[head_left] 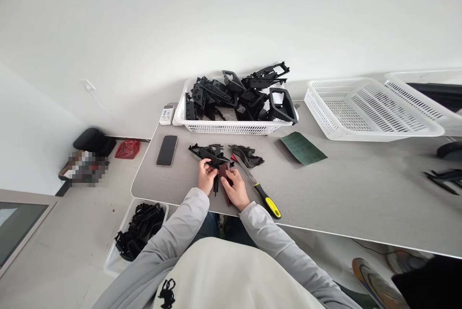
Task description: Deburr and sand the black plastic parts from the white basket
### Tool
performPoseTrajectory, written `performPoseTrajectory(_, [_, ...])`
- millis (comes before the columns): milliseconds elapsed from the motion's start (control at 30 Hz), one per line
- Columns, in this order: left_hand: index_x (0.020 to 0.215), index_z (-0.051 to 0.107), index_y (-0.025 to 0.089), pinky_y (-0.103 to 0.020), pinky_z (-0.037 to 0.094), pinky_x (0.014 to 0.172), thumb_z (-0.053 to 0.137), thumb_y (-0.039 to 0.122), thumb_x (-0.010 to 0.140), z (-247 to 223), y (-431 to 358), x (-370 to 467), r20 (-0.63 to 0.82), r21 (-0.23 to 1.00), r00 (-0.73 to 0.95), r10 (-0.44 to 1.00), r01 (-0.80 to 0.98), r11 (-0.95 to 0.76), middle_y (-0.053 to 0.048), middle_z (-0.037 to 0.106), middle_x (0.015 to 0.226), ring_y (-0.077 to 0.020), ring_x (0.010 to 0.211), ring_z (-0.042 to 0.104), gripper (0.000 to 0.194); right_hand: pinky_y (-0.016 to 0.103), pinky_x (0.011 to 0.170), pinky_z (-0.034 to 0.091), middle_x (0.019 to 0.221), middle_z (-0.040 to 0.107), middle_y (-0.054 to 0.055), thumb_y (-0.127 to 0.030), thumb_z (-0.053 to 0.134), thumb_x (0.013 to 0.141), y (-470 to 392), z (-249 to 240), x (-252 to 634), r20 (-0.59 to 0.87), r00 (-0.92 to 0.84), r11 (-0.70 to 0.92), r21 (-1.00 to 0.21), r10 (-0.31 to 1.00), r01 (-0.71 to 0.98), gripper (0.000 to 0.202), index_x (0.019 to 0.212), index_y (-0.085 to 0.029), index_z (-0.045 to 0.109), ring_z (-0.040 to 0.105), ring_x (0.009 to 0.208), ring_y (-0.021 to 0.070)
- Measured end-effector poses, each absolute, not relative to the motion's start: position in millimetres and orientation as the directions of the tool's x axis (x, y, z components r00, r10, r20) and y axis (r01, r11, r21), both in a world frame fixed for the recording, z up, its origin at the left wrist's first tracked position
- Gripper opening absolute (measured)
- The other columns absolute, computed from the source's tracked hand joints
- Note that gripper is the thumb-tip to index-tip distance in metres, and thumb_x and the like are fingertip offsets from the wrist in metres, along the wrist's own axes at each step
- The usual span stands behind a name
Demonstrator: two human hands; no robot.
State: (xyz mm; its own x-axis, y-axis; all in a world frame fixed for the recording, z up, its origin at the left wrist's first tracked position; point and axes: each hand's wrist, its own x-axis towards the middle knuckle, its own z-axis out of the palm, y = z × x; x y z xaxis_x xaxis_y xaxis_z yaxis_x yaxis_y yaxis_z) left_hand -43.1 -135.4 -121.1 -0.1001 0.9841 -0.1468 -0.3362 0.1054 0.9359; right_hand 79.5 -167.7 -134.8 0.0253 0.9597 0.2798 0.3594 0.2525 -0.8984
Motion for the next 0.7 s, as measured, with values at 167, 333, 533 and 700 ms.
performPoseTrajectory(167, [0.098, 0.042, 0.023, -0.033, 0.049, 0.076, 0.067, 0.015, 0.062, -121.7, -135.0, -43.5, -0.153, 0.925, -0.112, 0.982, -0.366, 0.103, 0.002, 0.062, 0.076, -0.0153, 0.072, 0.062, 0.045, 0.037, 0.079, 0.051, 0.089, 0.057, 0.007, -0.028, 0.054, 0.083, -167.8, -134.1, 81.2, 0.256, 0.004, 0.239, -0.908, 0.967, 0.343, 0.025, 0.098, -0.020, 0.072, 0.059, 0.083, 0.0220])
performPoseTrajectory(333, [0.098, 0.042, 0.023, -0.032, 0.048, 0.076, 0.069, 0.016, 0.062, -121.7, -135.0, -43.5, -0.154, 0.928, -0.116, 0.981, -0.358, 0.103, 0.002, 0.062, 0.078, -0.0145, 0.072, 0.062, 0.046, 0.037, 0.081, 0.050, 0.091, 0.058, 0.007, -0.032, 0.053, 0.085, -167.4, -133.4, 80.2, 0.284, 0.055, 0.252, -0.911, 0.957, 0.326, 0.025, 0.100, -0.021, 0.071, 0.058, 0.086, 0.0221])
performPoseTrajectory(533, [0.098, 0.042, 0.023, -0.028, 0.047, 0.073, 0.076, 0.023, 0.059, -123.2, -135.4, -43.1, -0.126, 0.943, -0.164, 0.978, -0.326, 0.067, 0.003, 0.061, 0.079, -0.0132, 0.073, 0.061, 0.052, 0.037, 0.079, 0.050, 0.087, 0.059, 0.006, -0.032, 0.057, 0.082, -167.5, -132.9, 80.9, 0.285, 0.039, 0.265, -0.927, 0.958, 0.265, 0.020, 0.090, -0.021, 0.071, 0.058, 0.082, 0.0215])
performPoseTrajectory(700, [0.096, 0.041, 0.024, -0.025, 0.046, 0.062, 0.082, 0.031, 0.057, -126.6, -135.8, -41.0, -0.143, 0.969, -0.257, 0.956, -0.235, 0.082, 0.006, 0.055, 0.071, -0.0114, 0.062, 0.058, 0.057, 0.036, 0.076, 0.049, 0.083, 0.058, 0.004, -0.036, 0.056, 0.083, -164.3, -135.3, 88.1, 0.269, 0.266, 0.215, -0.953, 0.926, 0.215, 0.022, 0.090, -0.020, 0.069, 0.056, 0.079, 0.0203])
